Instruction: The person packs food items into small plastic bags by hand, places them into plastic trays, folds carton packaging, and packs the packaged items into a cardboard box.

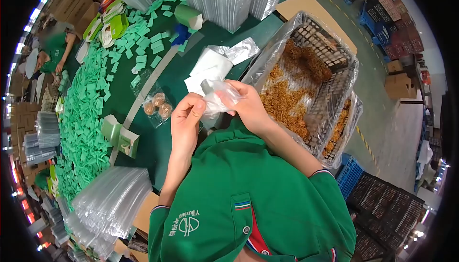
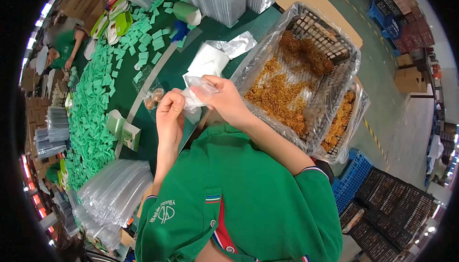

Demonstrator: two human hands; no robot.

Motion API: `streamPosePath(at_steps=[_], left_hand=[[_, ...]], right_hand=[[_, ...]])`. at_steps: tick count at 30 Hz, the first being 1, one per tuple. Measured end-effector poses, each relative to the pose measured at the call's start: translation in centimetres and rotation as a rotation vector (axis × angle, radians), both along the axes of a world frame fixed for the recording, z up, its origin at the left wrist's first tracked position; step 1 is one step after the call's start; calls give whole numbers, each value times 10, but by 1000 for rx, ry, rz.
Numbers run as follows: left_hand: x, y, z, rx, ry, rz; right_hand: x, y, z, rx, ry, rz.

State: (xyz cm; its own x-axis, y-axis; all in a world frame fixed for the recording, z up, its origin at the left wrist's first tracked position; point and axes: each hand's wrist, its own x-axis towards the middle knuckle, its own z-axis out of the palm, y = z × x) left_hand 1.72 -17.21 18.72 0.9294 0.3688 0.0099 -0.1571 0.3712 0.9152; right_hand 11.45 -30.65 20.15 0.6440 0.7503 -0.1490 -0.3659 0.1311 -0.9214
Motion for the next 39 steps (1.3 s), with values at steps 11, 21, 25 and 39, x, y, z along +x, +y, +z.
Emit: streamPosePath(at_steps=[11, 21, 25, 39], left_hand=[[11, -7, 0, -119, 49, 28], [10, 0, -5, -142, 110, -52], [8, 7, -11, -141, 137, 78], [19, -19, 18, 963, 26, -219]], right_hand=[[-3, -11, -10, 134, 195, -220], [-2, -11, -16, 100, 196, -189], [-1, -12, -16, 34, 48, -182], [0, -20, -3, -7, 21, -141]])
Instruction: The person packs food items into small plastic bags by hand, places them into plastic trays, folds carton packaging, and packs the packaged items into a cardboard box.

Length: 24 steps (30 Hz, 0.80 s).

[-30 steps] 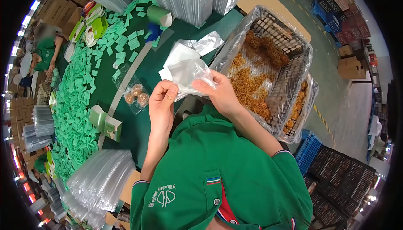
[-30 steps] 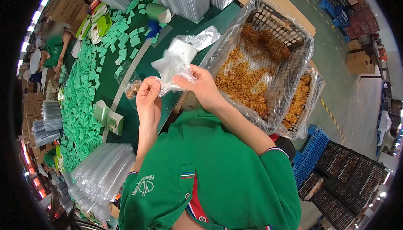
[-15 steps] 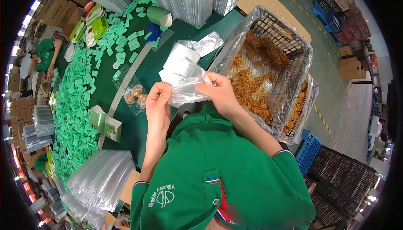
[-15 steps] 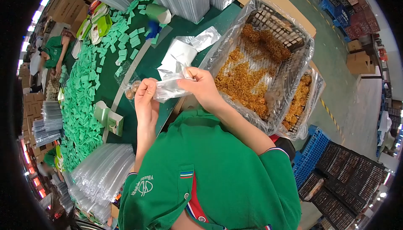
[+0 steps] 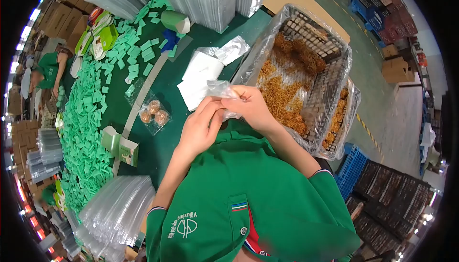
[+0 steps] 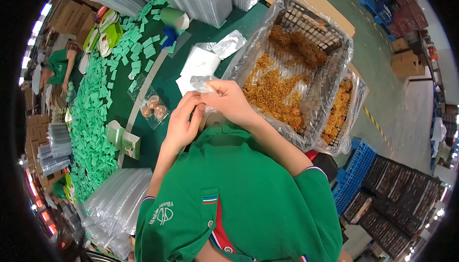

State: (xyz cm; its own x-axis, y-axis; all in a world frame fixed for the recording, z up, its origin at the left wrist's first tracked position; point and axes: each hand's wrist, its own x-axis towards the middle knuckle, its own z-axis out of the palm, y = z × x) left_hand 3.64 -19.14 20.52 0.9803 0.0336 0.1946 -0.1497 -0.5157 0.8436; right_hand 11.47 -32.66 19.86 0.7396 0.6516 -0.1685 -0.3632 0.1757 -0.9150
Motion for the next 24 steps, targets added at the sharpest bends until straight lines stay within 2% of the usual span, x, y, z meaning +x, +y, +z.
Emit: streamPosePath(at_steps=[3, 4, 5, 7, 8, 9, 11, 12, 15, 16, 19, 21, 22, 24], left_hand=[[2, 6, -36, 316, 63, -82], [6, 11, -42, 491, 93, -178], [10, 3, -47, 162, 198, -88], [22, -9, -31, -88, 377, 6], [28, -15, -37, -186, 326, 26], [33, -17, -36, -43, 345, -35], [47, -45, -23, -921, 513, -24], [52, -49, -26, -954, 499, -137], [69, -80, -23, -913, 675, -363], [75, -85, -34, -837, 656, -483], [98, -101, -45, -470, 637, -626], [117, -105, -46, -250, 689, -578], [125, -108, -53, -156, 676, -536], [147, -105, -95, 70, 579, -498]], right_hand=[[-8, -10, -3, -207, -298, 80], [-15, -9, -7, -182, -507, 29], [-21, -8, -13, -164, -716, -24], [-25, -12, -24, -190, -879, -50], [-27, -17, -28, -207, -960, -59], [-26, -25, -29, -221, -905, -82], [-22, -41, -31, -233, -798, -126], [-20, -47, -38, -229, -848, -190], [-24, -70, -41, -259, -795, -254], [-24, -79, -44, -284, -778, -258], [-23, -114, -54, -343, -735, -276], [-21, -144, -53, -350, -712, -295], [-20, -159, -52, -353, -718, -392], [-20, -191, -49, -419, -694, -564]])
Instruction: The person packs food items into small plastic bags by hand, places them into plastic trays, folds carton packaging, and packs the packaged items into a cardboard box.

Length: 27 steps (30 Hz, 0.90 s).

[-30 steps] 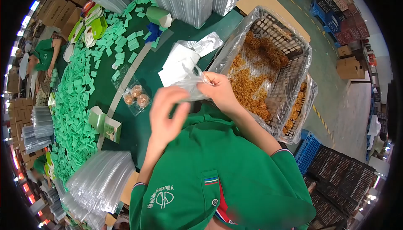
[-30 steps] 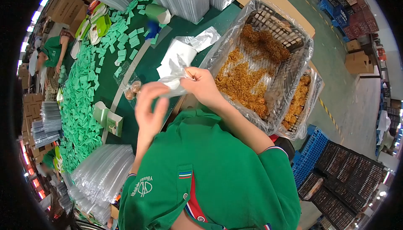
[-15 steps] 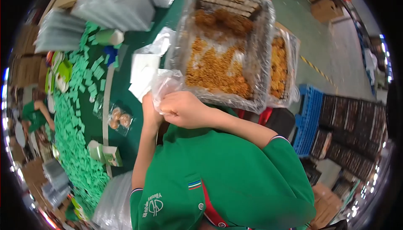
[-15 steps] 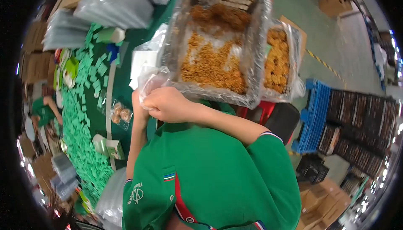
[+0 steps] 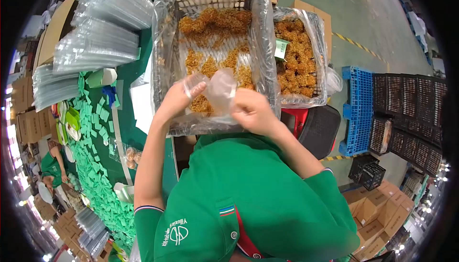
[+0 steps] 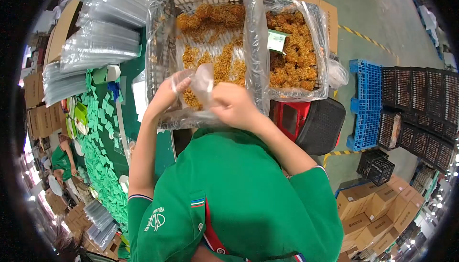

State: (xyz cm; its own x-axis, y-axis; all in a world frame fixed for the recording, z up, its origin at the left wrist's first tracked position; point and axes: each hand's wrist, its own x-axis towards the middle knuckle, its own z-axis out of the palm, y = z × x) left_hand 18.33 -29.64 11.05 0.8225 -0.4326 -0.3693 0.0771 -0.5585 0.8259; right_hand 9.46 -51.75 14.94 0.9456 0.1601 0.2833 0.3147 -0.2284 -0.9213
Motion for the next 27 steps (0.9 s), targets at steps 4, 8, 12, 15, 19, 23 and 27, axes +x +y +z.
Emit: streamPosePath(at_steps=[4, 8, 12, 15, 19, 23, 27], left_hand=[[44, -32, 7, 337, 47, -248], [90, -44, -26, 514, -252, -257], [137, -64, -30, 524, -312, -164], [170, -76, -42, 602, -415, -109], [202, -98, -61, 732, -415, -105], [213, -120, -80, 521, -324, 79], [226, -127, -99, 435, -316, 186]], right_hand=[[1, -46, -11, -220, -100, -69], [-3, -54, -26, -236, -159, -35], [-4, -54, -37, -164, -167, -29], [-2, -54, -41, -145, -190, -49], [-1, -55, -41, -143, -184, -45], [0, -54, -43, -129, -173, -49], [-2, -53, -44, -121, -163, -63]])
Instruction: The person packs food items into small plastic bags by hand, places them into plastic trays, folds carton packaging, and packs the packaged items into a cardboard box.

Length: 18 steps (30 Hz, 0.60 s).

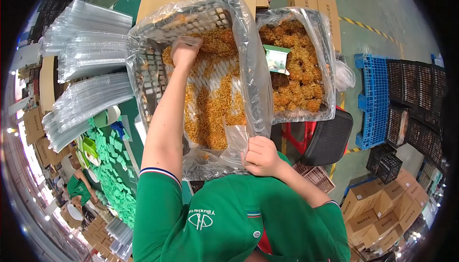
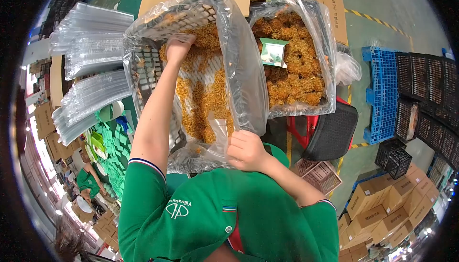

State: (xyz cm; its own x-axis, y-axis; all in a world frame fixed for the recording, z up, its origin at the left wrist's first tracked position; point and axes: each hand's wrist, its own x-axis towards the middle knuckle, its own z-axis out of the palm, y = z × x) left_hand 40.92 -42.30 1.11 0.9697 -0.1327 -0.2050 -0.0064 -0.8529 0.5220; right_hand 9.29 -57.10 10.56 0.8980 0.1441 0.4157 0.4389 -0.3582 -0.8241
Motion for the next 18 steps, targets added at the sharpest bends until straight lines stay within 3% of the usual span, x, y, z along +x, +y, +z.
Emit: streamPosePath(at_steps=[6, 7, 9, 11, 12, 13, 14, 15, 16, 18], left_hand=[[-8, 9, -12, 46, -272, 86], [-11, 2, -10, 63, -338, 46], [22, 37, -53, 203, -279, -155], [6, 16, -21, 266, -252, -314], [10, 27, -37, 268, -382, -362], [-5, 12, -14, 213, -179, -76], [-3, 24, -30, 57, -238, 4], [-2, 32, -35, -147, -215, -48], [-1, 35, -38, -182, -207, -89], [-4, 32, -32, -65, -136, -159]], right_hand=[[1, 1, -1, 40, -17, 2], [0, 1, -2, 39, -20, -20], [2, -1, -2, 66, -34, -8], [-3, 1, -3, 87, -42, -36], [-3, 2, -6, 104, -56, -54], [-3, 2, -6, 125, -83, -61], [-3, 3, -7, 147, -114, -64], [-4, 4, -9, 148, -114, -86], [-6, 7, -10, 158, -116, -98], [-7, 10, -13, 155, -122, -129]])
